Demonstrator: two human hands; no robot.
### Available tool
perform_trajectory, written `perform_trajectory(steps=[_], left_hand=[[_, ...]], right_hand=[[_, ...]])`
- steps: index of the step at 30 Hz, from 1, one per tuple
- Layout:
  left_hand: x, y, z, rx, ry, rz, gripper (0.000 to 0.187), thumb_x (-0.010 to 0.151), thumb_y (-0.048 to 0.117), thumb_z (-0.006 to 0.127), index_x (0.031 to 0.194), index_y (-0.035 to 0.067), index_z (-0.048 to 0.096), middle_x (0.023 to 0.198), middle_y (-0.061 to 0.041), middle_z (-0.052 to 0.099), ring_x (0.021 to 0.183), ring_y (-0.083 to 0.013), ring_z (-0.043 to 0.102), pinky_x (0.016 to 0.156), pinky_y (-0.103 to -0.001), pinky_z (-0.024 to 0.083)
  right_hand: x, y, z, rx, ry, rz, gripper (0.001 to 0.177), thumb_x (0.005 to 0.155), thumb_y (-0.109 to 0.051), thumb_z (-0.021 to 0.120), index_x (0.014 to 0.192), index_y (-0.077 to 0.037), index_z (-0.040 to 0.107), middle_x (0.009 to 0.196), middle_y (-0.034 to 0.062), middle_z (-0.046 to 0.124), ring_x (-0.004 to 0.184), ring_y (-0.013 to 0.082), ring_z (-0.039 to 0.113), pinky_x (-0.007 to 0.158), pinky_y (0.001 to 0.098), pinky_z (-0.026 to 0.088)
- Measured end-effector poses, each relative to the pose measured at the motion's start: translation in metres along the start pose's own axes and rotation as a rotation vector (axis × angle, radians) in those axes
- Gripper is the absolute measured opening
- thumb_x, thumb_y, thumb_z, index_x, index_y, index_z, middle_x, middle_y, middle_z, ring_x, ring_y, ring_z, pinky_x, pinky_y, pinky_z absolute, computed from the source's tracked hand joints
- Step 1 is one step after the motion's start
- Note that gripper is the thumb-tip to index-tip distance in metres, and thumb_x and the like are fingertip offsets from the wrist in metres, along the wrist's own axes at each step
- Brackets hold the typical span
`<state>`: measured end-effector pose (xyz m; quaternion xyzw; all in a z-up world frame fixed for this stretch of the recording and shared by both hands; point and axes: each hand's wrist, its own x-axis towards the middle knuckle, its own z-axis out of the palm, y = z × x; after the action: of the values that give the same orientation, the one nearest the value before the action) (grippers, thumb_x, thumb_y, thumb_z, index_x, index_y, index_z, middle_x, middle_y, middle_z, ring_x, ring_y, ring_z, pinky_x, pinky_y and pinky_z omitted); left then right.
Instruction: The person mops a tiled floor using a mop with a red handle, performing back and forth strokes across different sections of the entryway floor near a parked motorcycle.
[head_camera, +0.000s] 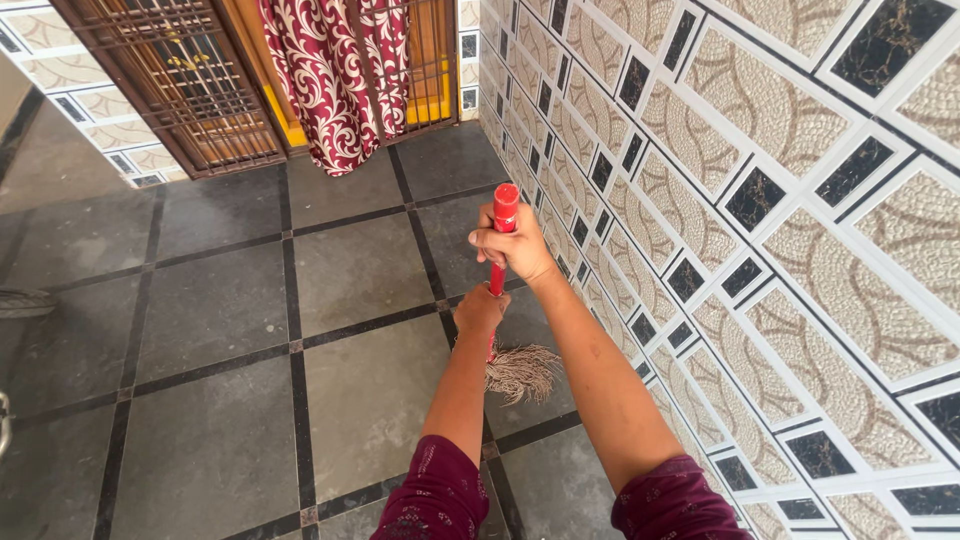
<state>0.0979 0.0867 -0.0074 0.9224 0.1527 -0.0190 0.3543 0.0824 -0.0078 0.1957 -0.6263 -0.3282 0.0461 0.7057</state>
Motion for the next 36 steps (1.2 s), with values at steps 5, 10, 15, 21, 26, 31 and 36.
perform_trajectory(steps=[5, 10, 15, 21, 26, 31, 36], left_hand=[[0.009, -0.009, -0.006, -0.012, -0.016, -0.021, 0.04, 0.083, 0.047, 0.07, 0.112, 0.019, 0.072, 0.111, -0.013, 0.074, 0.106, -0.0377, 0.071, 0.09, -0.051, 0.056], [0.01, -0.019, -0.014, -0.037, -0.017, -0.004, 0.04, 0.081, 0.046, 0.07, 0.111, 0.02, 0.073, 0.11, -0.013, 0.074, 0.106, -0.0368, 0.071, 0.09, -0.05, 0.056], [0.013, -0.03, -0.026, -0.106, -0.014, -0.044, 0.039, 0.082, 0.046, 0.067, 0.11, 0.02, 0.075, 0.108, -0.014, 0.077, 0.105, -0.0376, 0.072, 0.091, -0.049, 0.056], [0.035, -0.045, -0.028, -0.073, 0.039, -0.105, 0.045, 0.084, 0.051, 0.066, 0.114, 0.017, 0.072, 0.112, -0.016, 0.075, 0.109, -0.0401, 0.07, 0.093, -0.051, 0.055], [0.052, -0.051, -0.034, -0.092, 0.067, -0.131, 0.046, 0.084, 0.052, 0.067, 0.112, 0.016, 0.073, 0.112, -0.015, 0.074, 0.11, -0.0386, 0.069, 0.094, -0.05, 0.055], [0.064, -0.039, -0.035, -0.155, 0.032, -0.144, 0.04, 0.077, 0.047, 0.069, 0.108, 0.024, 0.077, 0.107, -0.01, 0.078, 0.107, -0.0335, 0.072, 0.092, -0.047, 0.056], [0.073, -0.013, -0.031, -0.109, 0.085, -0.121, 0.04, 0.077, 0.048, 0.074, 0.107, 0.023, 0.074, 0.106, -0.011, 0.075, 0.104, -0.0343, 0.072, 0.089, -0.049, 0.056]], right_hand=[[0.009, 0.004, 0.016, 0.009, 0.046, 0.012, 0.029, 0.083, -0.003, 0.069, 0.064, -0.006, 0.047, 0.047, 0.0007, 0.044, 0.038, 0.0099, 0.042, 0.055, 0.0302, 0.054], [0.015, 0.011, 0.028, 0.03, 0.044, -0.001, 0.028, 0.083, -0.002, 0.069, 0.066, -0.005, 0.048, 0.049, 0.0004, 0.045, 0.04, 0.009, 0.043, 0.054, 0.0293, 0.053], [0.029, 0.019, 0.042, 0.047, 0.008, 0.012, 0.03, 0.084, -0.001, 0.07, 0.066, -0.006, 0.047, 0.052, -0.0001, 0.046, 0.041, 0.0083, 0.044, 0.052, 0.0288, 0.051], [0.054, 0.032, 0.059, 0.053, -0.043, -0.01, 0.03, 0.084, 0.0, 0.07, 0.067, -0.006, 0.046, 0.052, -0.0006, 0.046, 0.041, 0.0076, 0.044, 0.051, 0.0279, 0.05], [0.078, 0.039, 0.061, 0.09, -0.082, 0.021, 0.03, 0.084, 0.001, 0.07, 0.069, -0.006, 0.046, 0.052, -0.0008, 0.046, 0.041, 0.0079, 0.045, 0.049, 0.0278, 0.049], [0.095, 0.042, 0.044, 0.095, -0.086, 0.017, 0.028, 0.083, 0.001, 0.07, 0.069, -0.006, 0.047, 0.052, -0.0004, 0.047, 0.04, 0.008, 0.043, 0.05, 0.0287, 0.05], [0.107, 0.043, 0.012, 0.125, -0.086, 0.0, 0.028, 0.083, 0.0, 0.07, 0.07, -0.006, 0.047, 0.051, 0.0004, 0.047, 0.039, 0.0094, 0.043, 0.051, 0.03, 0.051]])
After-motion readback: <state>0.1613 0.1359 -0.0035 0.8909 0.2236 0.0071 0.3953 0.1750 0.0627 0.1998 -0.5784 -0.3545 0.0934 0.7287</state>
